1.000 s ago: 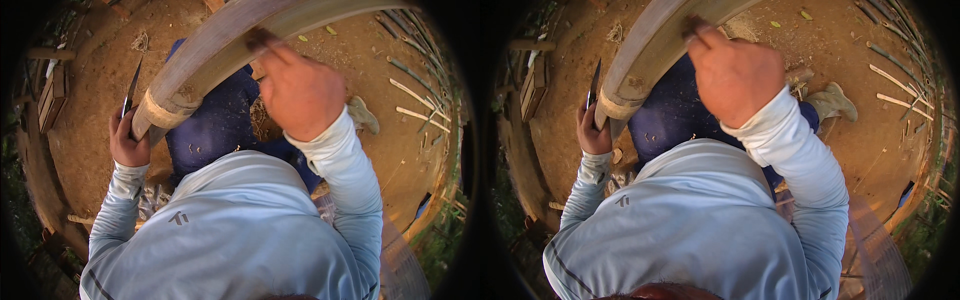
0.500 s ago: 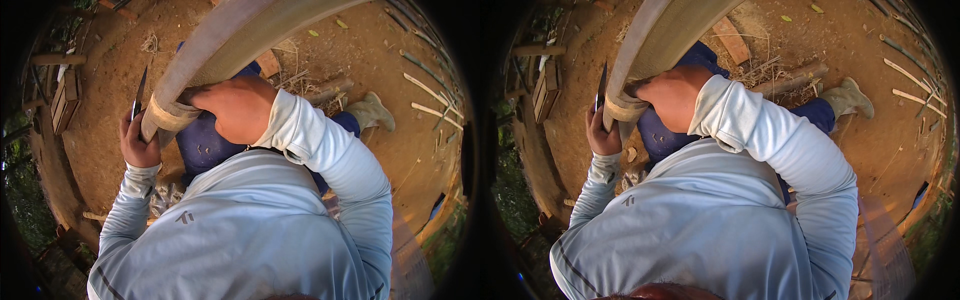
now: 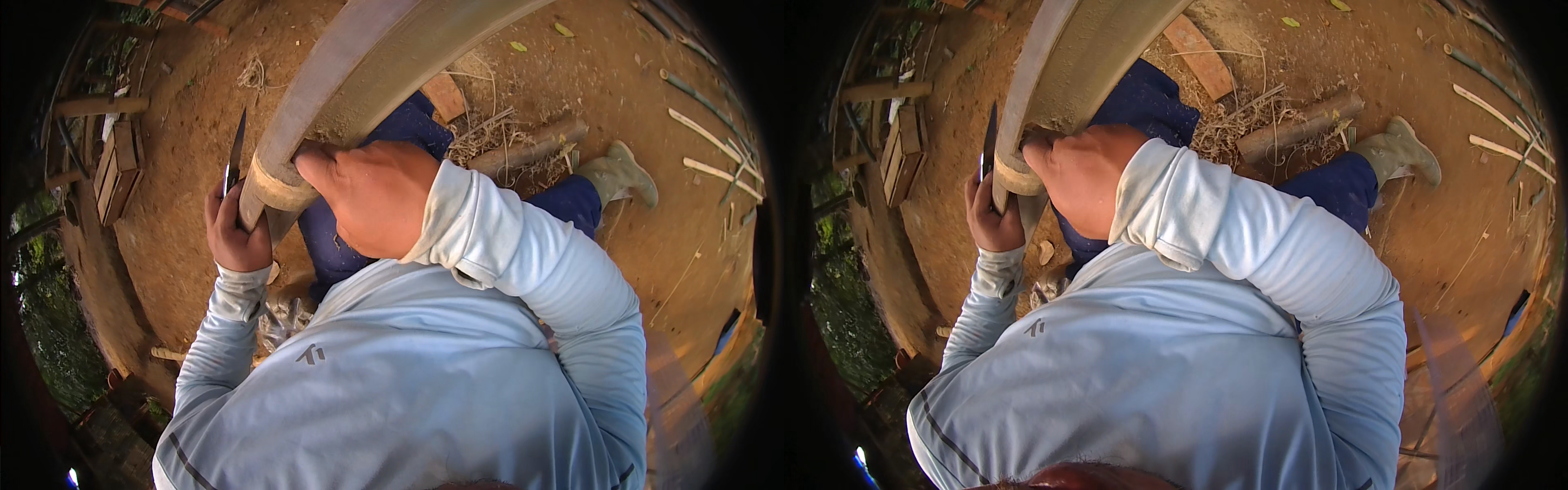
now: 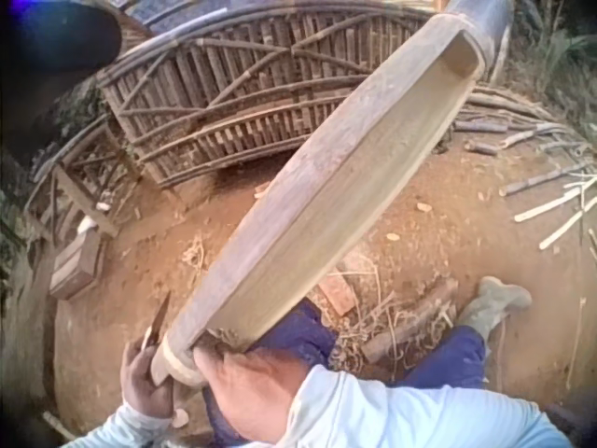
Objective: The person uses a knife to scrape and smooth the inner surface of a long bamboo segment. They repeatedly rotate the bamboo, scrape along its length, and wipe the surface with their hand to remove debris.
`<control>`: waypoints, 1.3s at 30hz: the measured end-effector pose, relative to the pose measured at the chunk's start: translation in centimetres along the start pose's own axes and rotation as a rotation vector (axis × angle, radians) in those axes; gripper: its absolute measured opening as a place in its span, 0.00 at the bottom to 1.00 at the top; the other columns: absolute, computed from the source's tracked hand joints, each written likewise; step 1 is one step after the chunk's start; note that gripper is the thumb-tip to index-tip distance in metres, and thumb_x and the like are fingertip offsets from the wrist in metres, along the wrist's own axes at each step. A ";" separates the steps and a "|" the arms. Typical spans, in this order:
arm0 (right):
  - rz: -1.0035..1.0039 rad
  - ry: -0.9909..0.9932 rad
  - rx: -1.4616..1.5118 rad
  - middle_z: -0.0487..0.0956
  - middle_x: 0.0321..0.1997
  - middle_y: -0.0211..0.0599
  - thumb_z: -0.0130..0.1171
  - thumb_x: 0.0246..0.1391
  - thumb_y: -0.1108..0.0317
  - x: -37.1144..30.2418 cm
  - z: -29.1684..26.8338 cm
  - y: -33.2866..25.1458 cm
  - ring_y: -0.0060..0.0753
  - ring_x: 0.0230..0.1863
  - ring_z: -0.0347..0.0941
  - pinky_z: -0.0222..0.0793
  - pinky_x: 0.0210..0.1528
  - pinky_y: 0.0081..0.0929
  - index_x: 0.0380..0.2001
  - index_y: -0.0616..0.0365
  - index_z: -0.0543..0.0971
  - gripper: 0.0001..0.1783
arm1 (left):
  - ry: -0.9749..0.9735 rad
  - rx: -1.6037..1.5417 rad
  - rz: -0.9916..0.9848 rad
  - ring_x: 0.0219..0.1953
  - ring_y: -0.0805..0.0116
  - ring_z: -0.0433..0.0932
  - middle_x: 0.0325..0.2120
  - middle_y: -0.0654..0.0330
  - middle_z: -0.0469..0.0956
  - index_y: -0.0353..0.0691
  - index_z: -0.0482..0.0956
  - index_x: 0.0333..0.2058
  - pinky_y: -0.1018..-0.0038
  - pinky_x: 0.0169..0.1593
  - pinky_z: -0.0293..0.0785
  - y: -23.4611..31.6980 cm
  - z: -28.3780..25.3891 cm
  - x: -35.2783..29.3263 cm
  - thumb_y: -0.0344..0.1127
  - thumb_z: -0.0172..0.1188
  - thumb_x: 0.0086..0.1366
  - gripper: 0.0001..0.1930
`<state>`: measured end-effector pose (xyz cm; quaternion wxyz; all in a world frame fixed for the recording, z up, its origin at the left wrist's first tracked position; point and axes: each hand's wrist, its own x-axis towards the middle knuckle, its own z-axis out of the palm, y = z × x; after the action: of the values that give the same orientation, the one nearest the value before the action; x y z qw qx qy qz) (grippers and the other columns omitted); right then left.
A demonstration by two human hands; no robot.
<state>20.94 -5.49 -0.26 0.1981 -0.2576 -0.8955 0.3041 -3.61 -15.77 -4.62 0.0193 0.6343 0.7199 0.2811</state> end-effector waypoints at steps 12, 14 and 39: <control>0.029 -0.054 0.034 0.84 0.35 0.50 0.57 0.51 0.70 0.3 -1.1 0.0 0.52 0.38 0.82 0.79 0.40 0.42 0.39 0.62 0.76 0.11 | 0.004 -0.019 0.021 0.50 0.44 0.77 0.48 0.45 0.75 0.34 0.79 0.48 0.60 0.55 0.73 0.7 -0.1 0.0 0.24 0.63 0.52 0.21; 0.083 -0.077 -0.001 0.83 0.36 0.50 0.58 0.50 0.70 -0.3 -0.7 -0.4 0.53 0.37 0.82 0.78 0.39 0.44 0.41 0.62 0.76 0.14 | -0.009 -0.019 0.011 0.50 0.44 0.77 0.48 0.45 0.75 0.33 0.79 0.48 0.60 0.54 0.73 0.7 -0.2 0.0 0.24 0.63 0.52 0.21; 0.052 -0.166 -0.318 0.83 0.43 0.43 0.53 0.49 0.73 0.6 -2.0 0.4 0.48 0.39 0.81 0.79 0.41 0.41 0.40 0.59 0.82 0.15 | 0.016 -0.012 0.002 0.51 0.43 0.78 0.49 0.44 0.76 0.34 0.79 0.49 0.61 0.54 0.75 -0.1 -0.1 -0.1 0.25 0.61 0.51 0.23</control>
<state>21.64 -4.01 1.09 0.0723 -0.2826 -0.9387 0.1838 -3.69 -15.94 -4.61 0.0168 0.6325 0.7178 0.2905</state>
